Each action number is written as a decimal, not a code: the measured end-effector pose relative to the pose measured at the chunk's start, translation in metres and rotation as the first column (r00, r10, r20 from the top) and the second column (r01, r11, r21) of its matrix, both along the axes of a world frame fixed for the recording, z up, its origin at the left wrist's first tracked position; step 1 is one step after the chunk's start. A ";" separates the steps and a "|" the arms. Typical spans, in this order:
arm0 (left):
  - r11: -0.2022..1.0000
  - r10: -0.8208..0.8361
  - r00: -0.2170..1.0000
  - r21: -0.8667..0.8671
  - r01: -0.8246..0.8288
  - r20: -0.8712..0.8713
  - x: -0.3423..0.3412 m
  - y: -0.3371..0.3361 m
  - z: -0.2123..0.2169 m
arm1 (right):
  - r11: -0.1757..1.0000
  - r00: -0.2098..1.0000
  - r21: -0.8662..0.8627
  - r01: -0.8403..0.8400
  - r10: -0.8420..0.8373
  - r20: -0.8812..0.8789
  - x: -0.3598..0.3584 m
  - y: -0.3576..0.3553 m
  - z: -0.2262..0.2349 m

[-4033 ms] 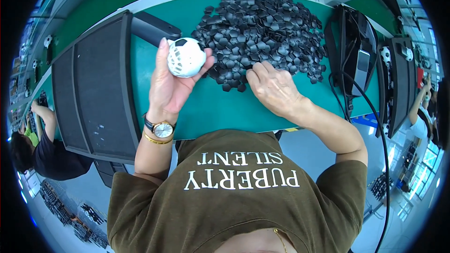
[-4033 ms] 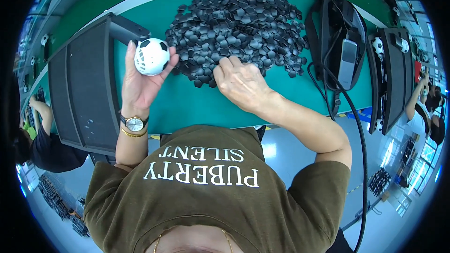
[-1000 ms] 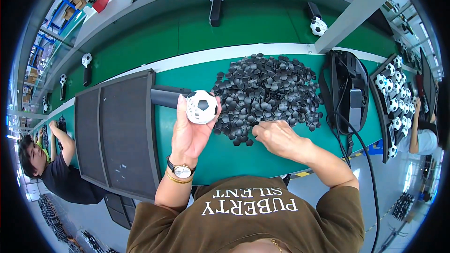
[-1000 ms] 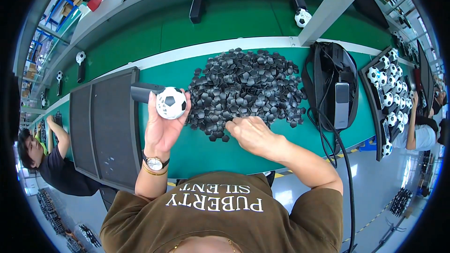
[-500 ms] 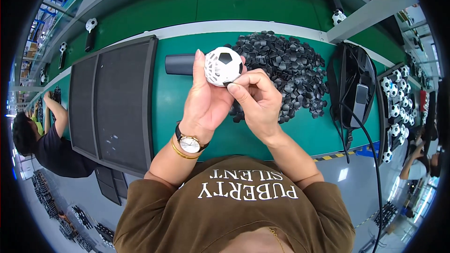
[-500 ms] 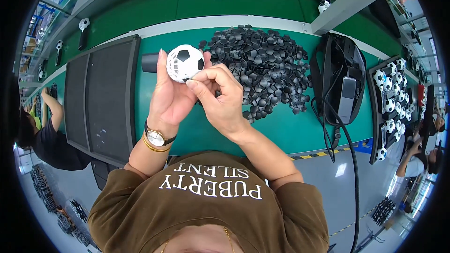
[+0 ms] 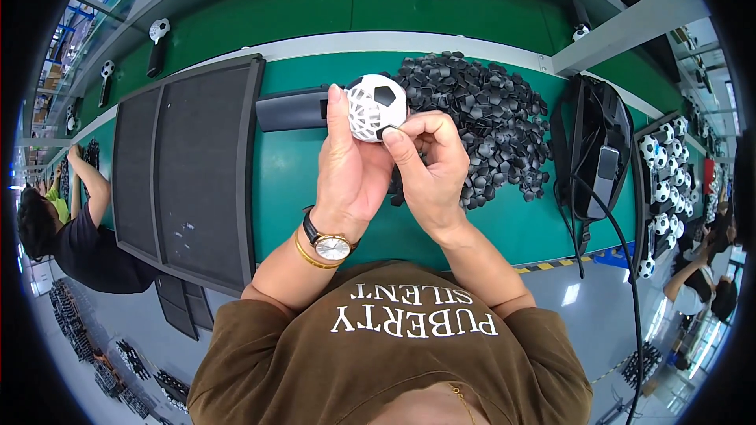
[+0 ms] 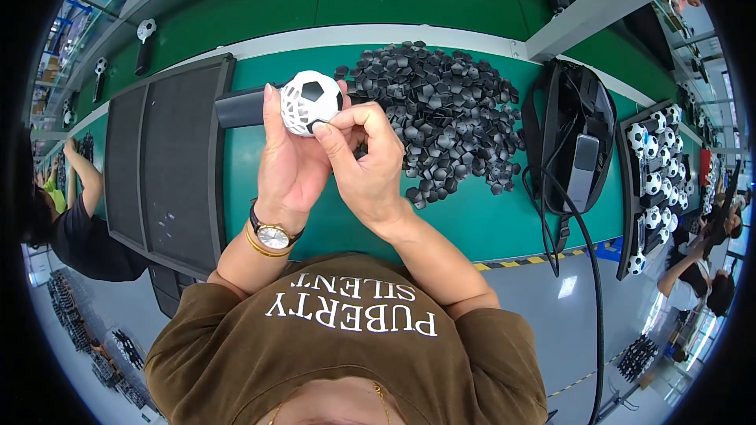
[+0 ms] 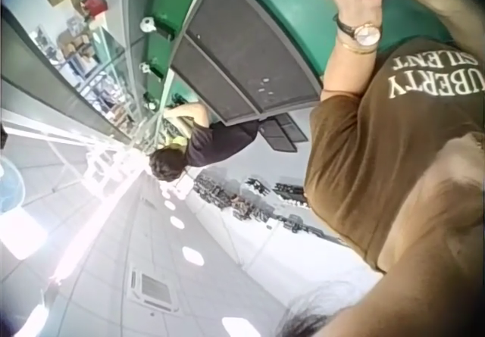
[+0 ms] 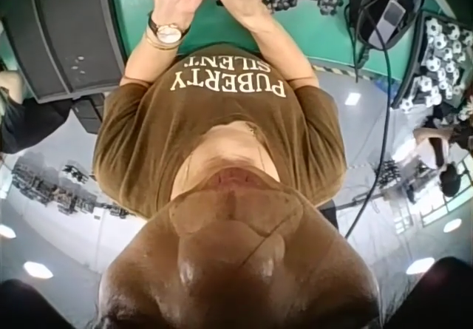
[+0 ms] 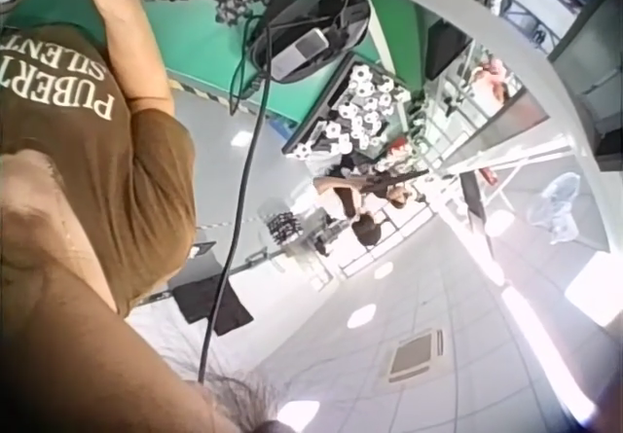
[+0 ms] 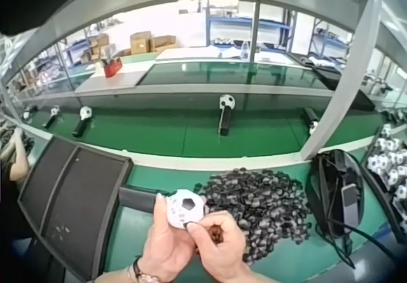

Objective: The person assembles a soccer ball-patterned component into a black plastic housing by hand at an assembly station.

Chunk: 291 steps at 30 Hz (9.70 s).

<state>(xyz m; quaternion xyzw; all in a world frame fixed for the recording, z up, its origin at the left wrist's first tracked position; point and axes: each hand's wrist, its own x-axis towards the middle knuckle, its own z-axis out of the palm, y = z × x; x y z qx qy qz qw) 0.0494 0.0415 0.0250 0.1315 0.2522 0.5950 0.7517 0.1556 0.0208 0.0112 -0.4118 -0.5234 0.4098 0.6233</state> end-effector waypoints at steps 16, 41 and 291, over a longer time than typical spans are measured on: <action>1.000 -0.026 0.998 -0.001 0.026 -0.053 -0.002 -0.007 0.011 | 0.960 0.905 0.230 -0.157 0.047 0.422 0.023 0.025 0.008; 0.798 0.189 0.242 0.293 0.527 -0.952 -0.047 -0.011 -0.004 | 0.753 0.684 -0.630 -0.189 0.561 0.466 0.085 -0.013 0.019; -0.489 0.511 0.522 0.268 0.830 -0.683 0.317 0.073 0.043 | 0.676 -0.042 0.128 0.725 -0.142 0.989 0.349 -0.082 0.038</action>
